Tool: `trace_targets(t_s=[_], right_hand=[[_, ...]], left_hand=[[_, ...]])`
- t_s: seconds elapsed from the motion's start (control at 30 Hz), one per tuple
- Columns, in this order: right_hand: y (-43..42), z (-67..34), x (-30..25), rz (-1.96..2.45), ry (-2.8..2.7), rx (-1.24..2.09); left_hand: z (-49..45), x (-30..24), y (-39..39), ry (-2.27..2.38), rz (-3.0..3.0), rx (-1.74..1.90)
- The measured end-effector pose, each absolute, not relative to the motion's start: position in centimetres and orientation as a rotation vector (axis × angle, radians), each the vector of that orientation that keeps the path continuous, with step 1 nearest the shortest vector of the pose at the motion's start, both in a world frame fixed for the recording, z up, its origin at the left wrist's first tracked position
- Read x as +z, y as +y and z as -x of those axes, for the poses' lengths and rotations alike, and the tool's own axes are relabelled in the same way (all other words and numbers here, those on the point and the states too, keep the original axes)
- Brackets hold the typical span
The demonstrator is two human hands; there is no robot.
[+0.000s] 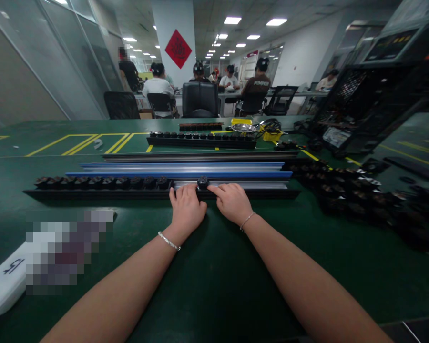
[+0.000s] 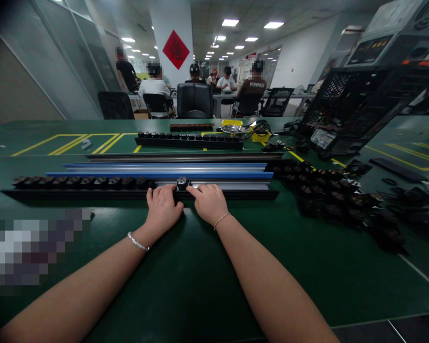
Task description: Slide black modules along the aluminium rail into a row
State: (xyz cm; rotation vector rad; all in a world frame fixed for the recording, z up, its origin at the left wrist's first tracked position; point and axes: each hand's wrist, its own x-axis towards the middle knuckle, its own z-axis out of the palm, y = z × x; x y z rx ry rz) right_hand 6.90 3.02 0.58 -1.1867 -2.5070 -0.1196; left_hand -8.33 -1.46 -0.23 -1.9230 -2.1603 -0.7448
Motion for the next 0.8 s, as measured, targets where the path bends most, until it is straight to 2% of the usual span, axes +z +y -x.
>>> trace_targets(t_s=[0.8], right_hand=[[3.13, -7.55, 0.95, 1.195, -2.518, -0.173]], left_hand=[[8.47, -0.35, -1.48, -2.16, 1.934, -0.712]])
